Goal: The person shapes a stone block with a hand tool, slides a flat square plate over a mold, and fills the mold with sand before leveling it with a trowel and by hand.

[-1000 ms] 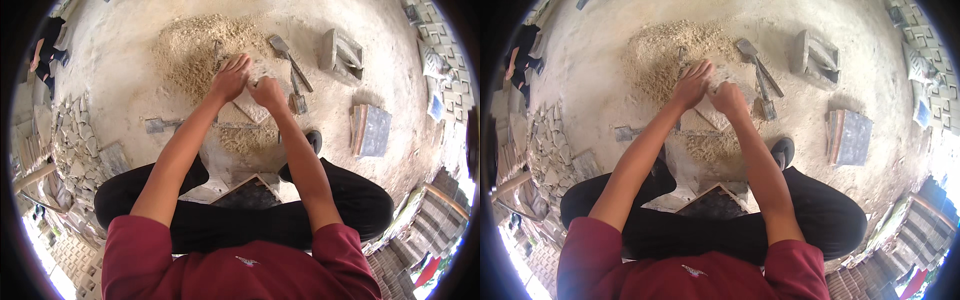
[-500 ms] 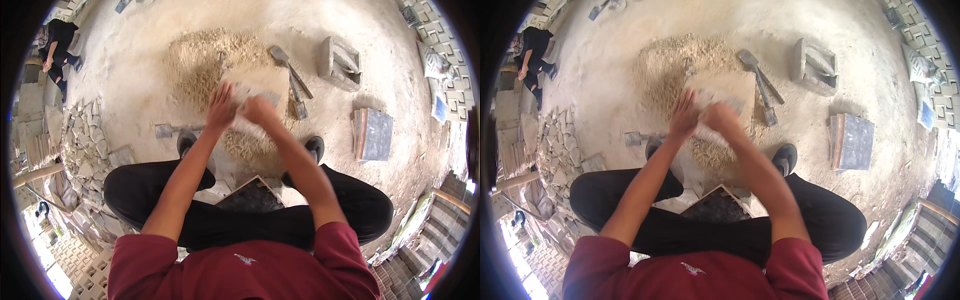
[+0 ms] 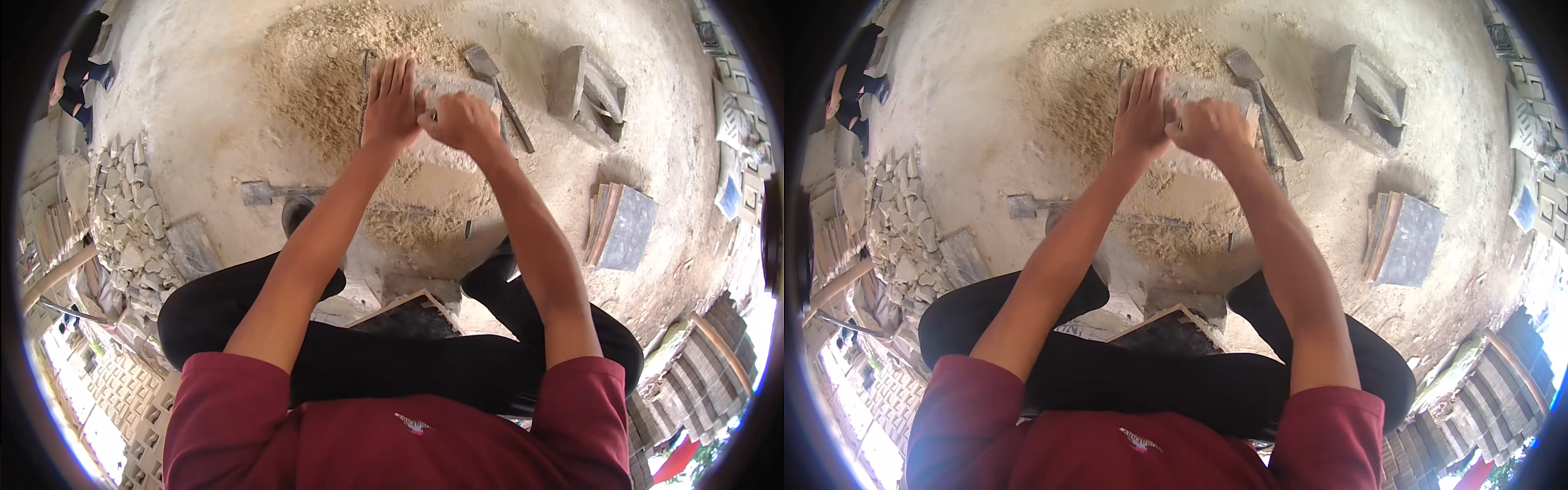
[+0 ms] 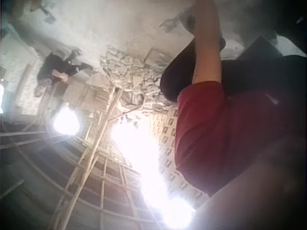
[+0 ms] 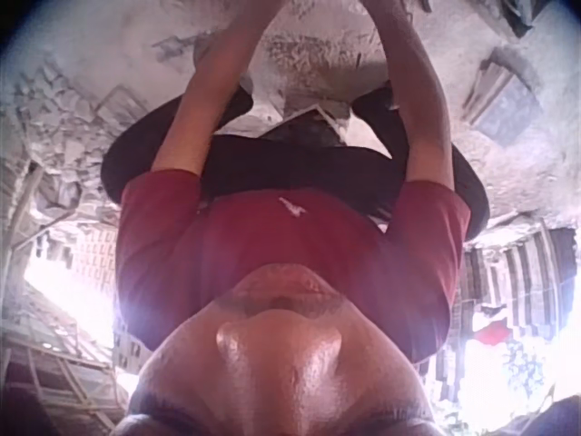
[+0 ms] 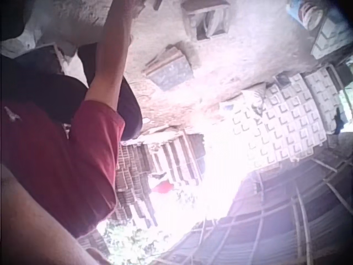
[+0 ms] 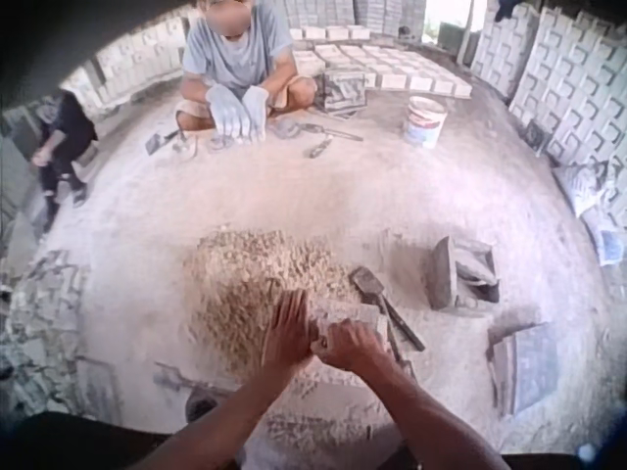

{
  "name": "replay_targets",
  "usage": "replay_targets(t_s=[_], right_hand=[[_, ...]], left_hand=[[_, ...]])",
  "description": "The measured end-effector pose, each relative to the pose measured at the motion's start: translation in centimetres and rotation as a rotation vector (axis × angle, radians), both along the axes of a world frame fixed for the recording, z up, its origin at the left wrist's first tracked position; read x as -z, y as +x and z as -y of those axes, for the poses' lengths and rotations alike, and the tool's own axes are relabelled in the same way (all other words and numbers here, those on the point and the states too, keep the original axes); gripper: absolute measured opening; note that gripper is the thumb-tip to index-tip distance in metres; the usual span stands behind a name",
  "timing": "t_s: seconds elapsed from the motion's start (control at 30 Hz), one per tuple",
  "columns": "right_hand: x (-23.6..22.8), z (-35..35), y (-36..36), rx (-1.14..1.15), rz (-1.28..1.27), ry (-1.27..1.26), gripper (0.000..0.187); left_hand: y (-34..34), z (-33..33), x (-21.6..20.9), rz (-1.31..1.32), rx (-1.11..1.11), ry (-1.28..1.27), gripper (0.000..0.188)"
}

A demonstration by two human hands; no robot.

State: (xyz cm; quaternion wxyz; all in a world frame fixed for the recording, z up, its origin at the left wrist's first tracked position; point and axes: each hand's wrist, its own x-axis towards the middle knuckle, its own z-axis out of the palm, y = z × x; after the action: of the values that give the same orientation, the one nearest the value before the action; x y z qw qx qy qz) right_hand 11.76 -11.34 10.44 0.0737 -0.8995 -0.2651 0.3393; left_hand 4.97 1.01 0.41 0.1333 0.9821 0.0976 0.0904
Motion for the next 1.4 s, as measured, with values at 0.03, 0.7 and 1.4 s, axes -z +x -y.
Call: replay_targets(t_s=[0.03,0.7,1.4], right_hand=[[-0.1,0.0,-0.8,0.002,0.001,0.003,0.043],[-1.8,5.0,-0.2,-0.131,0.144,-0.016,0.044],[2.2,5.7,-12.9,-0.027,0.121,0.028,0.044]], left_hand=[[-1.1,0.1,-0.1,-0.006,-0.013,-0.003,0.062],[1.3,4.0,-2.6,0.065,0.103,0.040,0.064],[-12.3,4.0,-0.9,-0.037,0.119,-0.031,0.063]])
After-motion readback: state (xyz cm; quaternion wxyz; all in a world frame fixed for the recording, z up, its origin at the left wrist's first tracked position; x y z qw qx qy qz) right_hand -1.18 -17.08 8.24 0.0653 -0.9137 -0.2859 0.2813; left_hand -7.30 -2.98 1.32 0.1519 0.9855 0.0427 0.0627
